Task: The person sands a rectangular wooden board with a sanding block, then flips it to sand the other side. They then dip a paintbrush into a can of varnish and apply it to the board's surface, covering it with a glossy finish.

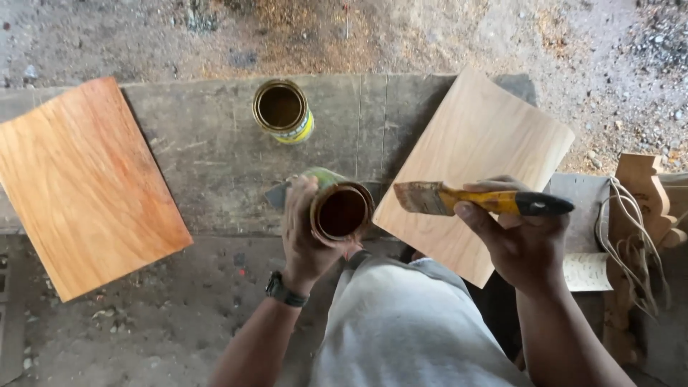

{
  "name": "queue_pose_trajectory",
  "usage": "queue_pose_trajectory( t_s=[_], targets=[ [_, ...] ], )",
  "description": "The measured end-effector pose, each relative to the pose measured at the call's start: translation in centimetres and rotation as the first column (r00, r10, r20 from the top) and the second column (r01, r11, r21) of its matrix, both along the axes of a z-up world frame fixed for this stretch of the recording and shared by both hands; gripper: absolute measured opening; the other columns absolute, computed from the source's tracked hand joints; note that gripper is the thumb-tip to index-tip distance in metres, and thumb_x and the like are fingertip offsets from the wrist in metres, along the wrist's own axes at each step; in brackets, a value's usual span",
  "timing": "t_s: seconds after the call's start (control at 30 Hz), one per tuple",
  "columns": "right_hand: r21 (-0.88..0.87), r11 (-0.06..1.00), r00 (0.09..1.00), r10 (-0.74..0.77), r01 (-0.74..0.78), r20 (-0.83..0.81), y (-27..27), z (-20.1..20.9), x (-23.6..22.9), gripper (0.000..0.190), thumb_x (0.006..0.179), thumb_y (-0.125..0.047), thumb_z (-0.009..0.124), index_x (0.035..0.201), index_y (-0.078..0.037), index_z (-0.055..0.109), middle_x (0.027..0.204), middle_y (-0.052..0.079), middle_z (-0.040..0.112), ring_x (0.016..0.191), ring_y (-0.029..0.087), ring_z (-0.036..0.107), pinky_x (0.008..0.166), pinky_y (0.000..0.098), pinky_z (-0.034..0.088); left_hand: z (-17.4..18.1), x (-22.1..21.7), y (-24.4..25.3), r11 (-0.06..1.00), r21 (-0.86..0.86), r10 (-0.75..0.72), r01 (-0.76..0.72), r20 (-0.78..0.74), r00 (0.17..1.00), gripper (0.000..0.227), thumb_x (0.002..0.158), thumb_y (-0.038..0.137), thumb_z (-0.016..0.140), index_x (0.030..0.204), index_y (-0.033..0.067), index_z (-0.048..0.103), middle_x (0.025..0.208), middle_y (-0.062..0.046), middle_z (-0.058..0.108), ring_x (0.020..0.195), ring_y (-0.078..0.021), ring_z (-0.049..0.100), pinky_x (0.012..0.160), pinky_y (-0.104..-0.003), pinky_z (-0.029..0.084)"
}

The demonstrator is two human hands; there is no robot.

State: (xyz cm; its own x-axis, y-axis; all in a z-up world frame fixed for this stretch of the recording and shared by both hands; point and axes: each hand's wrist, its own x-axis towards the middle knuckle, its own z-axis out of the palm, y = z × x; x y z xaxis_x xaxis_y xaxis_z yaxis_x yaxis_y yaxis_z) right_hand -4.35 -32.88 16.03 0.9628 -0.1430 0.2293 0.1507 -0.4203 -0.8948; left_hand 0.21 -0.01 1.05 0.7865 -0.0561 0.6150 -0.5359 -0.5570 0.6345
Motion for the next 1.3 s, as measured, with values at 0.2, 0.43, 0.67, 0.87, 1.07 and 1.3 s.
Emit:
queue_pose_trajectory(
  t_s=[0.2,0.43,0.67,0.87,1.07,1.3],
  targets=[
    [0.041,0.999,0.999,-0.007,0.009,-0.040,0.1,0.4,-0.1,0.017,0.111,-0.001,0.091,0.126,0.000,0.084,0.126,0.017,0.086,0.118,0.028,0.086,0.104,0.0366,0.073,-0.1,-0.1,-0.3,0.999,0.052,0.004,0.000,-0.059,0.998,0.108,0.096,0.041,0.112,0.173,-0.0061,0.053,0.170,-0.033,0.068,0.163,-0.0587,0.066,0.143,-0.071,0.057],
    [0.023,1.000,0.999,-0.013,0.014,-0.041,-0.1,0.4,-0.6,0.016,0.111,-0.001,0.091,0.126,0.002,0.085,0.125,0.017,0.087,0.118,0.029,0.085,0.107,0.0377,0.071,1.9,-0.9,-1.1,0.969,-0.236,-0.124,0.080,-0.182,0.975,0.103,0.083,0.021,0.119,0.166,0.0015,0.061,0.158,-0.019,0.074,0.148,-0.0376,0.077,0.131,-0.049,0.067],
    [0.003,1.000,0.997,-0.025,0.026,-0.076,0.2,0.5,-0.8,0.016,0.112,-0.003,0.091,0.127,0.001,0.085,0.125,0.016,0.086,0.115,0.027,0.085,0.101,0.0346,0.070,-1.9,-1.9,-0.5,0.994,0.003,-0.107,0.108,-0.128,0.986,0.113,0.093,0.052,0.111,0.174,0.0004,0.052,0.175,-0.026,0.065,0.166,-0.0511,0.066,0.146,-0.067,0.055],
    [-0.032,0.999,0.995,-0.043,0.041,-0.088,-0.1,-0.2,-1.4,0.018,0.109,-0.005,0.093,0.126,-0.001,0.087,0.125,0.014,0.088,0.117,0.027,0.086,0.105,0.0360,0.072,-1.1,-2.8,-0.9,0.986,-0.123,-0.140,0.114,-0.230,0.963,0.105,0.081,0.032,0.119,0.166,0.0067,0.063,0.165,-0.016,0.072,0.158,-0.0413,0.070,0.138,-0.056,0.060],
    [0.035,0.998,0.993,-0.045,0.049,-0.112,-0.3,-0.8,-0.8,0.024,0.103,0.000,0.100,0.125,0.004,0.091,0.096,0.020,0.085,0.090,0.019,0.085,0.092,0.0423,0.071,-1.8,-2.5,-1.7,0.956,-0.281,-0.140,0.086,-0.180,0.974,0.101,0.077,0.039,0.117,0.162,0.0032,0.075,0.155,-0.024,0.079,0.142,-0.0501,0.079,0.125,-0.067,0.061],
    [-0.056,0.998,0.998,-0.030,0.027,-0.057,2.2,1.2,-0.5,0.023,0.093,-0.001,0.107,0.112,0.001,0.094,0.095,0.019,0.089,0.070,0.021,0.078,0.075,0.0326,0.066,-1.1,-1.8,-2.3,0.993,-0.096,-0.076,0.068,-0.077,0.994,0.116,0.065,0.049,0.122,0.156,-0.0021,0.073,0.157,-0.026,0.080,0.144,-0.0544,0.078,0.132,-0.067,0.056]
  ],
)
